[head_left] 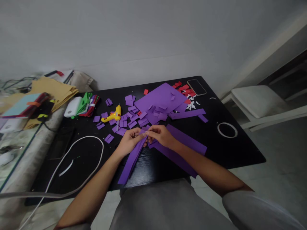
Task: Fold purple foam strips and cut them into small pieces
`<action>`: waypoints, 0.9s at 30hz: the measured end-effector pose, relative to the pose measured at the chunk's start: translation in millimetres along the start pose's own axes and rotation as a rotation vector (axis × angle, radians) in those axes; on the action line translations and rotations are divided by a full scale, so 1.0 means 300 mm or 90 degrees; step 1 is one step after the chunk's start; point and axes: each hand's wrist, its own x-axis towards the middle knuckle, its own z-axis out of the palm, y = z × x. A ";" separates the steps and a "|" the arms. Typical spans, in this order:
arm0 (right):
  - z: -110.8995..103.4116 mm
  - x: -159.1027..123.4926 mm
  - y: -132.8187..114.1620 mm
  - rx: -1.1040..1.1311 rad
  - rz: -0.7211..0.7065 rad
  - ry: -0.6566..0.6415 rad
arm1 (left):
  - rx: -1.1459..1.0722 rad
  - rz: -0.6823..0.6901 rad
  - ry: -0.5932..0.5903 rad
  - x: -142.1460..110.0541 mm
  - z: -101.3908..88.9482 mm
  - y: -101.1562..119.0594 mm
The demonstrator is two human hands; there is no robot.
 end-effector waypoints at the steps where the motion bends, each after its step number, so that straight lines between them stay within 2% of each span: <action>1: -0.001 0.000 0.001 -0.006 -0.009 -0.002 | -0.004 -0.005 -0.001 0.001 0.001 0.001; 10: -0.028 0.011 -0.026 -0.058 -0.055 0.071 | -0.006 -0.116 -0.016 0.003 -0.014 0.006; 18: -0.053 0.025 -0.040 -0.026 -0.080 0.138 | -0.008 -0.107 -0.041 0.002 -0.031 0.005; 20: -0.047 0.023 -0.040 -0.005 -0.055 0.132 | 0.003 -0.103 -0.041 0.002 -0.030 0.008; 24: -0.025 0.012 -0.031 0.010 0.019 0.063 | 0.025 -0.095 -0.044 0.003 -0.025 0.014; 27: -0.018 0.007 -0.025 0.001 0.034 0.049 | 0.040 -0.078 -0.045 0.004 -0.023 0.016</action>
